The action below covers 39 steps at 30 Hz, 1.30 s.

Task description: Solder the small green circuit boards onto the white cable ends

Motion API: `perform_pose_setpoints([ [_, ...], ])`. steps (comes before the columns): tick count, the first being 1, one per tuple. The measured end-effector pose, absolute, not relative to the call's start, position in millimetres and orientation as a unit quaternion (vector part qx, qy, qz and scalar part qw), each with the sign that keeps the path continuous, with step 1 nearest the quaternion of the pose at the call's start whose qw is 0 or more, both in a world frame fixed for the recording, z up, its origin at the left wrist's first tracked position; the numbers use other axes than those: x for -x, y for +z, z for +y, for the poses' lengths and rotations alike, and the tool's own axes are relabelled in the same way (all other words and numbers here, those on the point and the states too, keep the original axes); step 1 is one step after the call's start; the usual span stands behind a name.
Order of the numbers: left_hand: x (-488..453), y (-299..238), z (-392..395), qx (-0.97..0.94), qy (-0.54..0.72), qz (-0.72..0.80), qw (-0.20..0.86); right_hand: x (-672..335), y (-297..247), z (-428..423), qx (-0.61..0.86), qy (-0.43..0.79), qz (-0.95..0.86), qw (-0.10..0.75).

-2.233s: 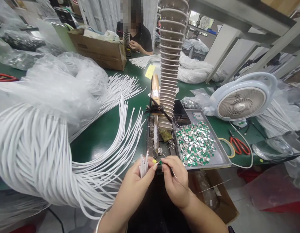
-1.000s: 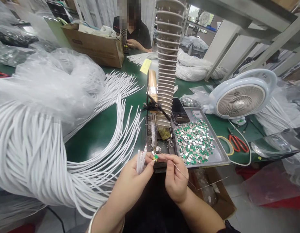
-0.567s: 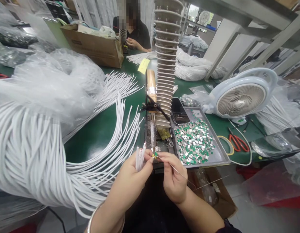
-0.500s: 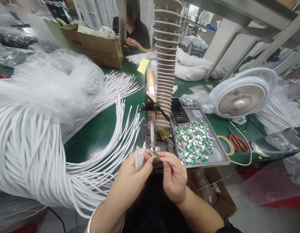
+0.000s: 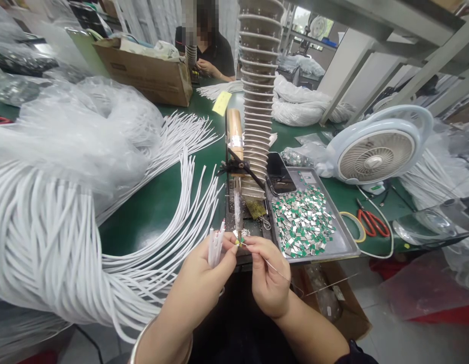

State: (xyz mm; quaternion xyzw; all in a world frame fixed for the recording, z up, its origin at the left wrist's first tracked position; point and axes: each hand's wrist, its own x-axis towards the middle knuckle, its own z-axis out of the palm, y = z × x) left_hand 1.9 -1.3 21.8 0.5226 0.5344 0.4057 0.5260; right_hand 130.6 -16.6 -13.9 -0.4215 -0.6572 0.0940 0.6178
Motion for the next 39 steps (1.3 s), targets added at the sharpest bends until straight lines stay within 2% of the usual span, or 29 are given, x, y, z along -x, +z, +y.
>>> perform_pose_setpoints([
  [24, 0, 22, -3, -0.536, 0.401, 0.53, 0.521, -130, -14, -18, 0.399, 0.143, -0.652, 0.628],
  [39, 3, -3, -18, -0.554, 0.375, 0.493, 0.556, -140, -27, -30, 0.403, 0.179, -0.684, 0.581],
])
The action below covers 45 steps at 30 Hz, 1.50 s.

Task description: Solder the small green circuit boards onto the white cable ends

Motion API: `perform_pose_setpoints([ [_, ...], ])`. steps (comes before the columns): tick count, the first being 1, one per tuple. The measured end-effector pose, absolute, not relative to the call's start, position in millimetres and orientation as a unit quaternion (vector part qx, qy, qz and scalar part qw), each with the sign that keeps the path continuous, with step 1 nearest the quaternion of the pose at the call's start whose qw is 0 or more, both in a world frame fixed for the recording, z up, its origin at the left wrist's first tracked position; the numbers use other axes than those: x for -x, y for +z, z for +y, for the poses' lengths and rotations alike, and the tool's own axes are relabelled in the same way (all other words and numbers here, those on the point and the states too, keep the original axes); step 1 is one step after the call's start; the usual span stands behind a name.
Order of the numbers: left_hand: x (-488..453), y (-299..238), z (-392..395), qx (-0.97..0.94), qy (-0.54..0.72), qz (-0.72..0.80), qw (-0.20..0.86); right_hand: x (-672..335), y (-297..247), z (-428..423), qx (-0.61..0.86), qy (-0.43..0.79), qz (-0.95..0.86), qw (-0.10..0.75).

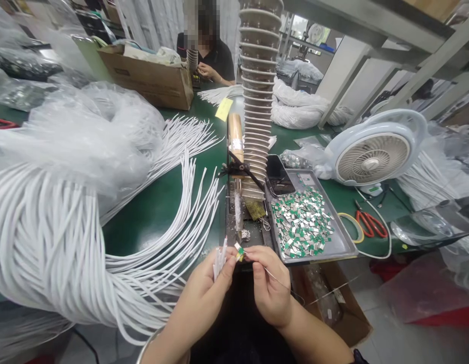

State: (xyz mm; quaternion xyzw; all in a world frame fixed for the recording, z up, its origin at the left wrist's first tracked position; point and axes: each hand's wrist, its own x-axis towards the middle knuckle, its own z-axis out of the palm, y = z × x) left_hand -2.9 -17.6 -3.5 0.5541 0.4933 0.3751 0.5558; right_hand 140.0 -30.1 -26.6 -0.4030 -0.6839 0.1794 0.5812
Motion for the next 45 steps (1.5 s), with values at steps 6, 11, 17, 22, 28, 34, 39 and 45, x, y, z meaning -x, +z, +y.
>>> perform_pose_setpoints([
  [6, 4, -8, -29, -0.561, 0.35, 0.528, 0.533, -148, -26, -49, 0.44, 0.287, -0.573, 0.629],
  [11, 4, -8, -33, -0.537, 0.375, 0.543, 0.526, -156, -16, -53, 0.35, 0.57, -0.37, 0.645],
  [17, 9, -11, -31, -0.523, 0.345, 0.508, 0.592, -173, -8, -55, 0.389, 0.477, -0.48, 0.625],
  [22, 14, -10, -26, -0.518, 0.379, 0.495, 0.585, -203, 6, -32, 0.565, 0.171, -0.635, 0.499],
  [28, 6, -9, -29, -0.405, 0.419, 0.508, 0.634, -222, 10, 15, 0.674, 0.076, -0.689, 0.256],
  [34, 8, -15, -26, -0.385, 0.45, 0.493, 0.637, -220, 1, 30, 0.689, 0.064, -0.695, 0.196],
  [39, 11, -22, -23, -0.381, 0.466, 0.463, 0.651, -219, 0, 28, 0.686, 0.043, -0.694, 0.214],
  [45, 6, -24, -22, -0.365, 0.473, 0.473, 0.648, -217, 3, 15, 0.639, 0.032, -0.705, 0.306],
])
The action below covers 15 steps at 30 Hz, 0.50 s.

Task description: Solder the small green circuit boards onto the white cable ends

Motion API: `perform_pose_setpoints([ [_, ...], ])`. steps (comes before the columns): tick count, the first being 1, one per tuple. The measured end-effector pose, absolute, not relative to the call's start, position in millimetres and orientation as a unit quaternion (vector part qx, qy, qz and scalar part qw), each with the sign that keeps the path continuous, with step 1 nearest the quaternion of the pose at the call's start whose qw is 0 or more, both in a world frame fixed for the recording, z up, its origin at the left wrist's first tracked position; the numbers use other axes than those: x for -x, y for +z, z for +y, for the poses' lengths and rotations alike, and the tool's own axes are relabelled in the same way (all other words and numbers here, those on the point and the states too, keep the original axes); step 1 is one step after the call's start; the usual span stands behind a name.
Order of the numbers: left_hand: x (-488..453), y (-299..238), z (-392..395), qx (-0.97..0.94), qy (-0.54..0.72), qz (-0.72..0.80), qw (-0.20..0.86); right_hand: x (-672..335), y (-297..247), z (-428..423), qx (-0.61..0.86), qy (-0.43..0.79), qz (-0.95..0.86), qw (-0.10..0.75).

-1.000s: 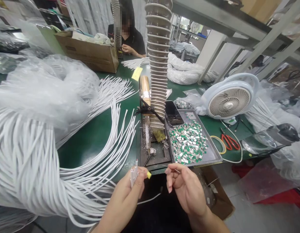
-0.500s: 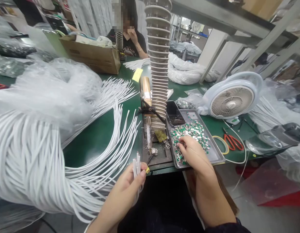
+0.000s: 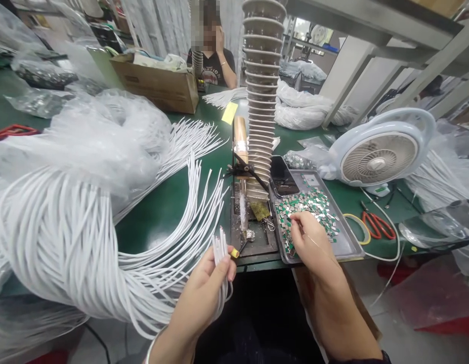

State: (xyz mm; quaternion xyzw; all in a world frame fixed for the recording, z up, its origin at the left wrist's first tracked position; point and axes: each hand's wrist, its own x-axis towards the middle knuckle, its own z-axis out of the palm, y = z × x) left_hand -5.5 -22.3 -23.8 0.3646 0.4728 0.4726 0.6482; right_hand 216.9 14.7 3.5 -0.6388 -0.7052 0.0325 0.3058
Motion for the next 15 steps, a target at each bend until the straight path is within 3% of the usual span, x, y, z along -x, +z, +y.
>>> perform_pose_setpoints([
  [7, -2, -18, -18, -0.336, 0.477, 0.477, 0.657, -197, 10, -12, 0.558, 0.089, -0.724, 0.397],
  [15, -4, -20, -22, -0.323, 0.465, 0.494, 0.66, -168, 11, -40, 0.492, 0.192, -0.743, 0.411],
])
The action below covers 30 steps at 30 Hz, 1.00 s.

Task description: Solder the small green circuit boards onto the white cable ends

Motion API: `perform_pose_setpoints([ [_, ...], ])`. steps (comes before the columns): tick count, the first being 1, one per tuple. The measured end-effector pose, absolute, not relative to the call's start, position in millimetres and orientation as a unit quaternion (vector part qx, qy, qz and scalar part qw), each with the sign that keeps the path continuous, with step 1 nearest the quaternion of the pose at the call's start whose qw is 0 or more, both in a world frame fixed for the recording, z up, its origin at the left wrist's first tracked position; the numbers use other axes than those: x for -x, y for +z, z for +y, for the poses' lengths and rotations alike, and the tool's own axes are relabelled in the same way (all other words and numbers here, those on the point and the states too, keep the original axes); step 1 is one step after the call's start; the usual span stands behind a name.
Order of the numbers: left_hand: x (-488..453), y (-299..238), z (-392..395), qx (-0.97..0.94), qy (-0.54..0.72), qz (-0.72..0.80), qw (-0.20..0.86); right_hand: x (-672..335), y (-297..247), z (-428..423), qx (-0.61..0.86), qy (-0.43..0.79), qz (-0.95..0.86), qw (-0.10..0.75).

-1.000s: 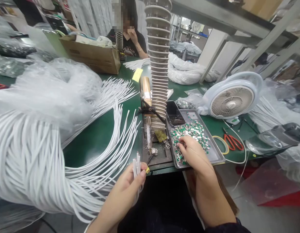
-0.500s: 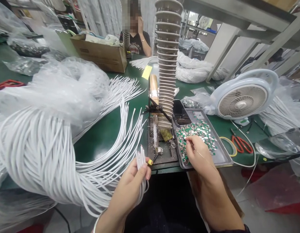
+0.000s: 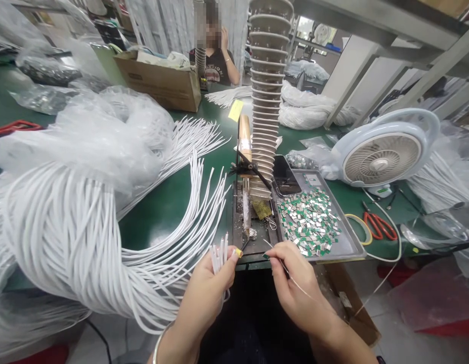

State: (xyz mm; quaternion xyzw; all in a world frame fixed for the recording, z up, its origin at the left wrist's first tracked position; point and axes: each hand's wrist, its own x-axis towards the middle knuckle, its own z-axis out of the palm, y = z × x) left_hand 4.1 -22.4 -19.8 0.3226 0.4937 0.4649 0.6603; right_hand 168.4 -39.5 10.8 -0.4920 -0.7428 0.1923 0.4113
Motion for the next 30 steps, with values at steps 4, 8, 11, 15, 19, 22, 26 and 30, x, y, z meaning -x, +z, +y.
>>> perform_pose_setpoints([
  [4, -5, -17, -23, -0.338, 0.458, 0.481, 0.667, -158, 5, -39, 0.469, 0.208, -0.747, 0.422],
  [8, -5, -15, -23, -0.359, 0.456, 0.471, 0.665, -151, -4, -30, 0.468, 0.202, -0.736, 0.445],
  [11, -5, -15, -23, -0.36, 0.452, 0.465, 0.671, -148, -9, -25, 0.474, 0.208, -0.725, 0.455],
  [15, -6, -15, -22, -0.357, 0.443, 0.458, 0.683, -145, -10, -23, 0.477, 0.213, -0.712, 0.47],
  [19, -6, -14, -23, -0.374, 0.448, 0.455, 0.673, -144, -9, -23, 0.473, 0.217, -0.703, 0.484],
  [22, -6, -12, -23, -0.395, 0.453, 0.459, 0.655, -144, -10, -23, 0.469, 0.224, -0.7, 0.49],
  [26, -7, -9, -22, -0.408, 0.449, 0.459, 0.65, -144, -12, -23, 0.464, 0.234, -0.692, 0.5],
  [30, -8, -7, -22, -0.411, 0.44, 0.455, 0.656, -144, -14, -24, 0.46, 0.242, -0.688, 0.506],
])
